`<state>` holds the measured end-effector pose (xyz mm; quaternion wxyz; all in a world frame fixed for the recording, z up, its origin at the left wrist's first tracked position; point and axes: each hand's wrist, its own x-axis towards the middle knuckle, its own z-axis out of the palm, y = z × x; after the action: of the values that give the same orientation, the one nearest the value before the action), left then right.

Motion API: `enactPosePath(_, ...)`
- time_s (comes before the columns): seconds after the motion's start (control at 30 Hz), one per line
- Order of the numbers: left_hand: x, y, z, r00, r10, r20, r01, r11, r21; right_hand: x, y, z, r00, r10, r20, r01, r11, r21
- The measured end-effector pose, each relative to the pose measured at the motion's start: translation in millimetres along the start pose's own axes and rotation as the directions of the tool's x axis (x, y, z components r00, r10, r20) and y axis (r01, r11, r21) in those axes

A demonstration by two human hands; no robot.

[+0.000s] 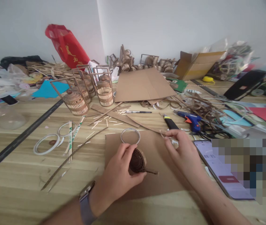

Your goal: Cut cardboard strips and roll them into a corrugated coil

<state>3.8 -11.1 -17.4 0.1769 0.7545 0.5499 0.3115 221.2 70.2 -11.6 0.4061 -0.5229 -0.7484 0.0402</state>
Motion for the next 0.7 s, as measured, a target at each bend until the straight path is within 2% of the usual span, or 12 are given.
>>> enactPosePath(0.1,0,0,-1.2,1.000,-0.001,-0.005,0.001,0.999,-0.049,6,11,-4,0.996,0.034,-0.088,-0.037,0.999,-0.024)
enactPosePath(0.33,0,0,-2.2,1.000,-0.012,0.024,0.015,0.993,-0.115,11,23,-11,0.979,0.111,-0.174,-0.127,0.988,-0.087)
enactPosePath(0.4,1,0,-2.6,1.000,-0.013,0.012,0.014,0.992,-0.123,12,25,-11,0.986,0.046,-0.163,-0.064,0.992,-0.105)
enactPosePath(0.5,2,0,-3.4,1.000,-0.029,-0.008,0.027,0.989,-0.144,10,20,-9,0.987,-0.109,-0.119,0.096,0.989,-0.114)
enactPosePath(0.6,5,0,-4.5,0.998,-0.059,-0.028,0.054,0.985,-0.167,6,8,-11,0.985,-0.172,-0.019,0.172,0.984,0.035)
enactPosePath(0.7,5,-1,-5.2,0.993,-0.110,-0.047,0.099,0.976,-0.194,1,-6,-16,0.973,-0.203,0.111,0.153,0.925,0.349)
